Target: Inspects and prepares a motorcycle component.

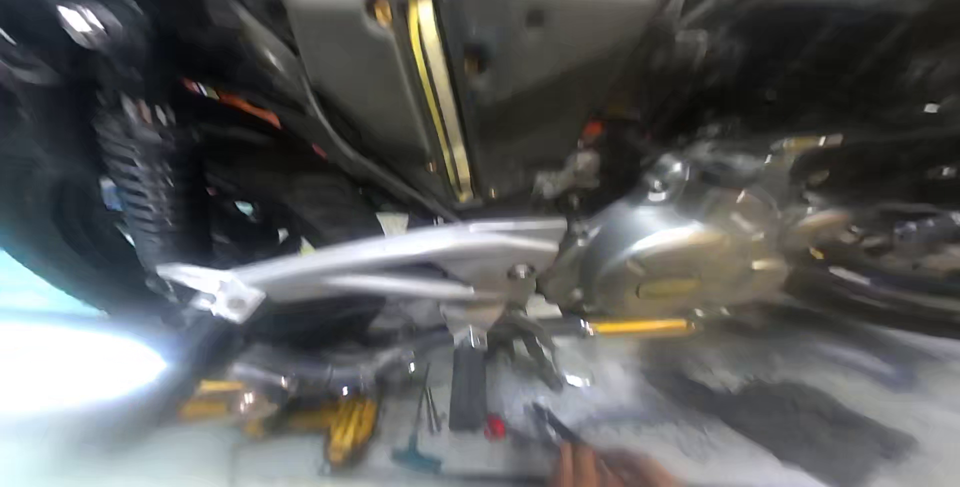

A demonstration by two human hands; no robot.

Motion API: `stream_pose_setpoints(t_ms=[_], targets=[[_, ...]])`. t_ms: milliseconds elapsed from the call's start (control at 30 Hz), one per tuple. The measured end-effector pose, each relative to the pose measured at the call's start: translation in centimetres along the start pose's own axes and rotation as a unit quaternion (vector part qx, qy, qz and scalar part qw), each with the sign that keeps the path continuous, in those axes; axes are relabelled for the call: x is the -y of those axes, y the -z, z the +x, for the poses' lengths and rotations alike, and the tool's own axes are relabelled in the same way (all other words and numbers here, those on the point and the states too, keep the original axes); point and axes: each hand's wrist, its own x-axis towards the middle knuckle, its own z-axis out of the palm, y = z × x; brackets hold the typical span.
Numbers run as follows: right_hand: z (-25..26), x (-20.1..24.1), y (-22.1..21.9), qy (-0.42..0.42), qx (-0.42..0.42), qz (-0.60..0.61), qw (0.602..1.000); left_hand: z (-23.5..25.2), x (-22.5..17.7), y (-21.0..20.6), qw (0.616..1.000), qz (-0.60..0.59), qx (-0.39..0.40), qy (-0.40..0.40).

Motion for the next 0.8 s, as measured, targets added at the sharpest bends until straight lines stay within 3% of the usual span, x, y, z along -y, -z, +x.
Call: stream_pose_setpoints(t_ms=[133,400,533,667,733,800], targets=[[-0.1,1.0,-0.2,0.036,-0.058,-0.016,0.998,0.0,0.7,-0.3,1.000,-0.028,-0.001,-0.014],[-0.8,0.6,-1.2,0.078,-0.061,-0.055,0.994,1.1,-0.4,1.7,0.975,-0.014,0.146,0.164],[-0.4,0.2,-0.9,0.056,-0.055,-0.050,0.996,-0.1,0.5,0.4,0.995,0.087,0.030,0.034],[-0.6,0.4,-0.9,0.041,-0.044,-0.035,0.998,-0.2,2.3,-1.0,0.990,0.094,-0.049,-0.088],[-0.8,0.6,-0.9,0.044,-0.044,-0.037,0.997,-0.3,2.3,-1.4,0.991,0.084,-0.063,-0.083],[-0.9,0.6,-1.2,0.050,-0.054,-0.043,0.996,-0.3,1.3,-0.8,0.998,0.060,-0.002,0.003]])
